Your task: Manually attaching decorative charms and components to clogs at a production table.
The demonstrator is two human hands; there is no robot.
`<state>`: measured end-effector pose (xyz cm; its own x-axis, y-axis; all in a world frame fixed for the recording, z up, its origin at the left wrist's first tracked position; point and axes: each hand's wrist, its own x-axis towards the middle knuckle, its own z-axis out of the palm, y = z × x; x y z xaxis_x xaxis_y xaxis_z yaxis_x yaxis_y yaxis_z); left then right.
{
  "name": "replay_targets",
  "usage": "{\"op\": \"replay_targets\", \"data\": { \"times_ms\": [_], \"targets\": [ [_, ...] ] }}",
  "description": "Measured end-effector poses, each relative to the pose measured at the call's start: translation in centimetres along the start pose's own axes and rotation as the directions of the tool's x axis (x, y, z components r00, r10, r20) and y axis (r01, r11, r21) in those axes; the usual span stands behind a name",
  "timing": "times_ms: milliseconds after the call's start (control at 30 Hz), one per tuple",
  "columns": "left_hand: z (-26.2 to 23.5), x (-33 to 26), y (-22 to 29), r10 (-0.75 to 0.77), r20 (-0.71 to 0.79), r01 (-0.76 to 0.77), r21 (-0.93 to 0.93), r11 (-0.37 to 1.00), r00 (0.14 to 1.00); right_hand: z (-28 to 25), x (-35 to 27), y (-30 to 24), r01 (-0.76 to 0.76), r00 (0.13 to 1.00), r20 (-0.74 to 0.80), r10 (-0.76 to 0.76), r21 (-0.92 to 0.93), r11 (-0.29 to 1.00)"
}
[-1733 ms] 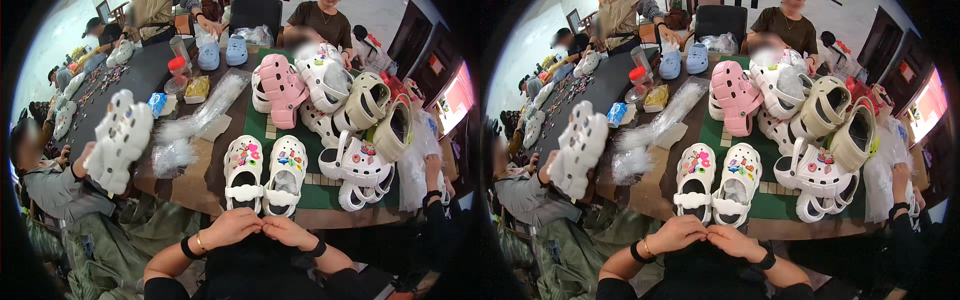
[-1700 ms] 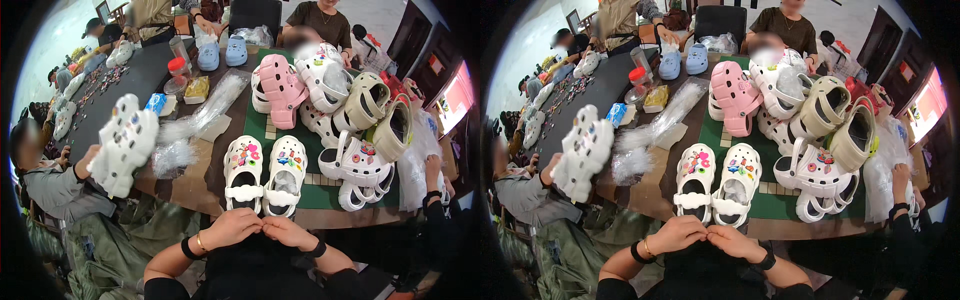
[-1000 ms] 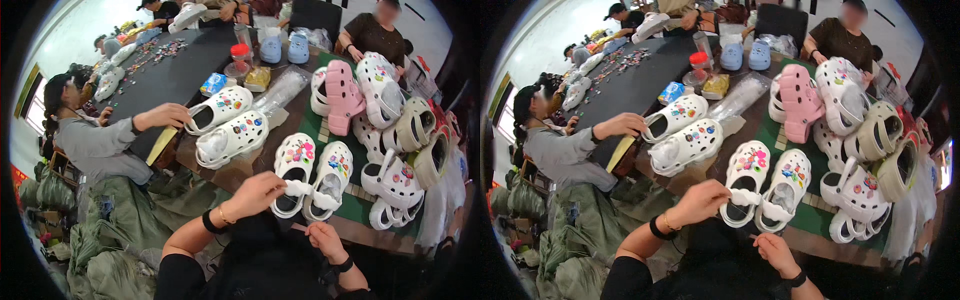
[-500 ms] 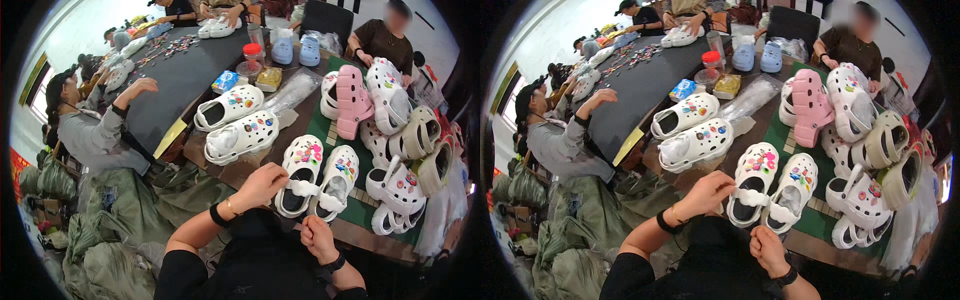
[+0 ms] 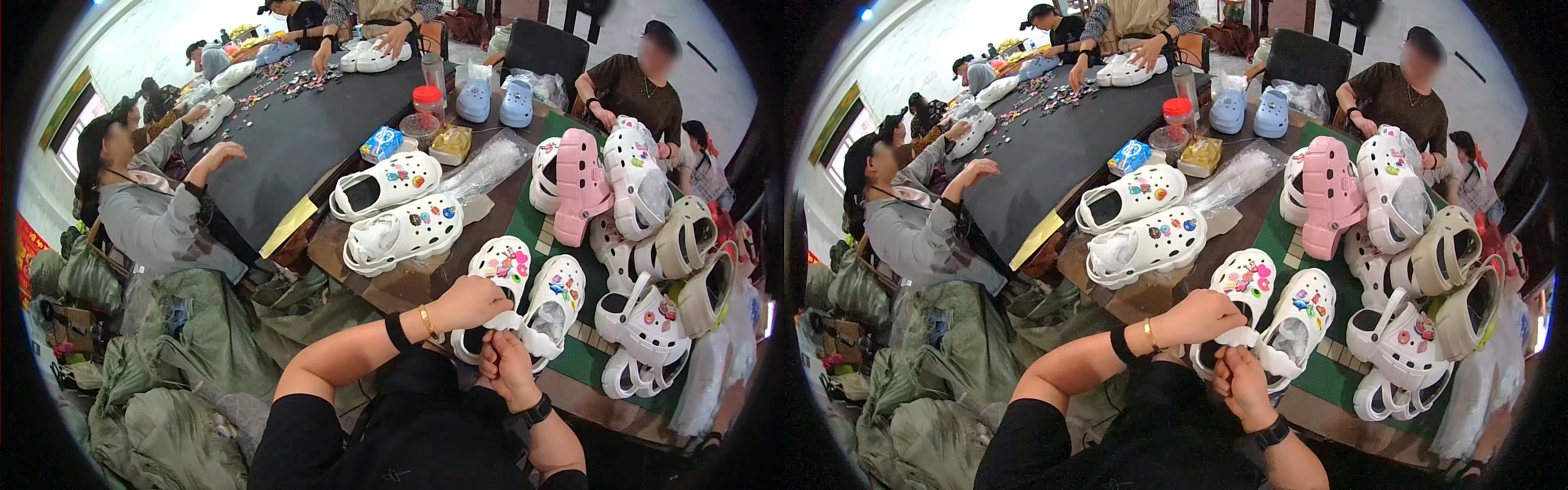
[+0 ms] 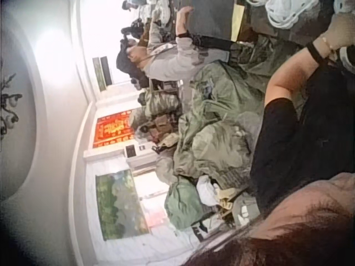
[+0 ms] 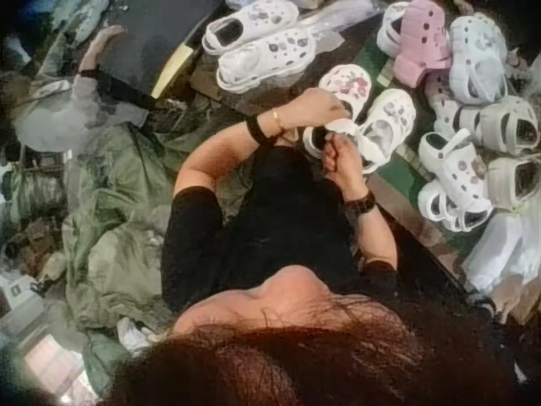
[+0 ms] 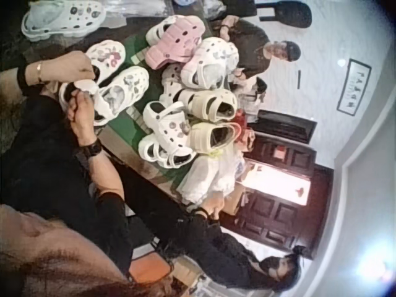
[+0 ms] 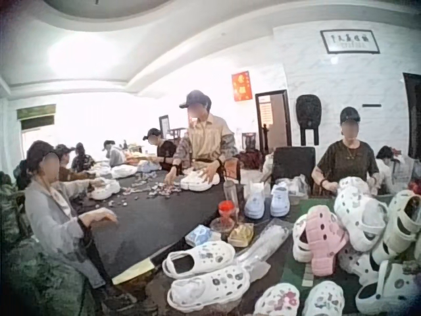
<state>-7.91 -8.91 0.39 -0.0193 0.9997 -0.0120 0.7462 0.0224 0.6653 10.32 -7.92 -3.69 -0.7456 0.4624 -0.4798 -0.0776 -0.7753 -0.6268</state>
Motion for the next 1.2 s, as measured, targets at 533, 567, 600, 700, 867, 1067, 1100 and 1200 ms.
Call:
{"op": "replay_targets", "data": {
  "times_ms": [533, 567, 600, 700, 867, 1067, 1100, 1200],
  "targets": [
    [-1.6, 1.7, 0.2, -0.183, -0.114, -0.001, -0.850, 0.526, 0.976, -9.4, -10.3, -0.4, 0.009, 0.963, -0.208, -0.173, -0.614, 0.789],
    [-1.6, 1.7, 0.8, -0.196, -0.103, 0.011, -0.860, 0.511, 0.975, -9.4, -11.0, -0.7, 0.009, 0.941, -0.254, -0.222, -0.640, 0.768],
    [-1.4, 1.8, 1.0, -0.194, -0.098, 0.014, -0.861, 0.508, 0.976, -9.3, -11.5, -1.0, 0.005, 0.940, -0.260, -0.222, -0.639, 0.770],
    [-0.7, 2.1, 1.8, -0.080, 0.037, 0.076, -0.820, 0.567, 0.996, -8.4, -12.1, -2.1, 0.025, 0.897, -0.175, -0.407, -0.897, 0.441],
    [1.5, 2.8, 3.9, 0.075, 0.053, -0.038, -0.509, 0.860, 0.996, -8.1, -10.0, -2.0, 0.003, 0.884, 0.001, -0.468, -1.000, 0.005],
    [3.2, 5.0, 5.2, 0.277, 0.135, -0.253, -0.173, 0.952, 0.951, -6.5, -6.1, -3.0, -0.057, 0.762, -0.036, -0.647, -0.998, -0.011],
    [3.8, 5.6, 5.1, 0.263, 0.169, -0.246, -0.114, 0.963, 0.950, -6.5, -5.8, -2.8, -0.076, 0.735, -0.044, -0.677, -0.997, -0.017],
    [4.5, 7.0, 4.7, 0.361, 0.299, -0.348, -0.095, 0.932, 0.883, -6.2, -5.8, -2.2, -0.099, 0.657, -0.041, -0.753, -0.995, -0.031]
  ]
}}
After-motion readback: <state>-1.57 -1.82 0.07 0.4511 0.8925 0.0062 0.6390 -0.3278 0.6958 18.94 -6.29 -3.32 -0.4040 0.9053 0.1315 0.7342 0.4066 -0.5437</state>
